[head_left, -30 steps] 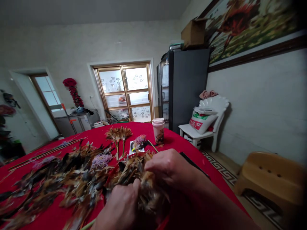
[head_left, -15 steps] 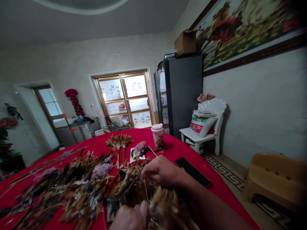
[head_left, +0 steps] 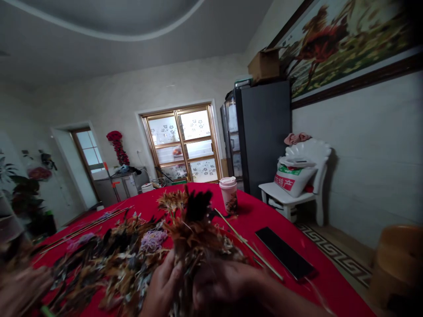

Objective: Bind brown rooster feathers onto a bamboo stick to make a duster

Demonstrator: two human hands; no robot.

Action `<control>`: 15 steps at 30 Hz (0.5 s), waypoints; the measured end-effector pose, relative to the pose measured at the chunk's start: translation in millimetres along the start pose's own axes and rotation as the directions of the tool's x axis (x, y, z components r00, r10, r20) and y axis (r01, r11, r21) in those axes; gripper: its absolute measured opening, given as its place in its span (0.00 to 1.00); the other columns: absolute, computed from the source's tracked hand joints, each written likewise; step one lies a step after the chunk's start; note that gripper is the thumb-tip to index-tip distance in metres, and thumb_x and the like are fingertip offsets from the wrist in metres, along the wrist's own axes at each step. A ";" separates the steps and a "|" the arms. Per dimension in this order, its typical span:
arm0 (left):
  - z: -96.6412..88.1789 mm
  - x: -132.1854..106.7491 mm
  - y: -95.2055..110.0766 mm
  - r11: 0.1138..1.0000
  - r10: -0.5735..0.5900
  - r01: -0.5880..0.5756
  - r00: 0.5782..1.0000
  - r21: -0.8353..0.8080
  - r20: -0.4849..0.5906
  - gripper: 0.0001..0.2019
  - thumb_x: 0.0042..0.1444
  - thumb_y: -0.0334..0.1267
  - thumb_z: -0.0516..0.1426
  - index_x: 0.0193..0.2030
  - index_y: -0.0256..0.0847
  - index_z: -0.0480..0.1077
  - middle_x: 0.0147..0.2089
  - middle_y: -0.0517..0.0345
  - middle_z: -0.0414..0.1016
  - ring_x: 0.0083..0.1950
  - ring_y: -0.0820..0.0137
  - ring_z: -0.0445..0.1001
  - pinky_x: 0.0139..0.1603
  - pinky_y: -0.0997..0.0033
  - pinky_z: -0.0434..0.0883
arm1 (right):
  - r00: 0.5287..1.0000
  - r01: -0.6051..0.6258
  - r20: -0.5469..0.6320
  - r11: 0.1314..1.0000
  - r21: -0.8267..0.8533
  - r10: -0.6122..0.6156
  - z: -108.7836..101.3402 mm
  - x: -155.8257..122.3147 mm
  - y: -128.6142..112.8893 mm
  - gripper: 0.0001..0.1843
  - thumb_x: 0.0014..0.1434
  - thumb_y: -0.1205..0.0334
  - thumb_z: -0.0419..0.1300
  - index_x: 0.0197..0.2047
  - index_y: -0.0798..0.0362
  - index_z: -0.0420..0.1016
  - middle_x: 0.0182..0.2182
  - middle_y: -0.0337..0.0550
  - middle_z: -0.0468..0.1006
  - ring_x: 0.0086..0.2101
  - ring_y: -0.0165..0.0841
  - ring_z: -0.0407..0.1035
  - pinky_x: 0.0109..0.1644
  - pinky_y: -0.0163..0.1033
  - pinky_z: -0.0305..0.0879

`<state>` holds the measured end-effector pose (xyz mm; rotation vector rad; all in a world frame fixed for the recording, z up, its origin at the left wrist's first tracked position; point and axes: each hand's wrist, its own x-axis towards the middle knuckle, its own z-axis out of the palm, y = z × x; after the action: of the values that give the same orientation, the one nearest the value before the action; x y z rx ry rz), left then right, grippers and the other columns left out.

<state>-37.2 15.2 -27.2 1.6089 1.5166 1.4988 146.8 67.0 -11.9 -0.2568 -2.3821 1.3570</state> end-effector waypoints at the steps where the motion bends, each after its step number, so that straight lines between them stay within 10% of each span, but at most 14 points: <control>1: 0.7 1.9 -2.1 0.996 -0.050 0.048 0.998 -0.078 -0.025 0.13 0.50 0.50 0.56 0.37 0.45 0.72 0.41 0.55 0.79 0.51 0.59 0.71 0.50 0.69 0.64 | 0.997 -0.061 0.043 0.997 -0.047 0.063 -2.9 -1.1 -1.6 0.05 0.53 0.69 0.60 0.32 0.55 0.78 0.24 0.33 0.73 0.26 0.24 0.67 0.30 0.24 0.61; 7: 4.4 3.5 3.6 0.888 -0.308 0.274 0.951 -0.369 -0.036 0.21 0.46 0.50 0.60 0.43 0.39 0.71 0.23 0.64 0.73 0.20 0.75 0.65 0.18 0.80 0.60 | 0.940 -0.235 0.225 0.965 -0.119 0.257 -23.7 -11.1 -0.7 0.32 0.38 0.64 0.70 0.51 0.51 0.72 0.21 0.28 0.69 0.20 0.23 0.63 0.22 0.23 0.58; 12: -5.2 8.0 9.7 0.822 -0.396 0.297 0.911 -0.485 -0.114 0.16 0.46 0.45 0.61 0.42 0.44 0.69 0.17 0.70 0.62 0.15 0.78 0.58 0.16 0.80 0.57 | 0.938 -0.015 0.326 0.954 -0.299 0.117 -13.5 -11.7 19.8 0.31 0.38 0.71 0.68 0.49 0.49 0.74 0.22 0.28 0.70 0.17 0.22 0.62 0.19 0.23 0.55; 15: -15.6 9.2 7.5 0.863 -0.331 0.276 0.942 -0.422 -0.061 0.10 0.48 0.47 0.59 0.29 0.43 0.69 0.14 0.69 0.57 0.14 0.76 0.56 0.16 0.78 0.57 | 0.981 0.065 0.191 0.874 -0.481 0.032 -12.3 -19.8 3.6 0.24 0.34 0.73 0.69 0.38 0.46 0.79 0.16 0.25 0.68 0.13 0.21 0.56 0.17 0.26 0.47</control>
<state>-50.1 16.2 -12.5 0.9947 1.3320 1.6274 169.9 71.7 -14.0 -0.2458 -2.8577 0.7769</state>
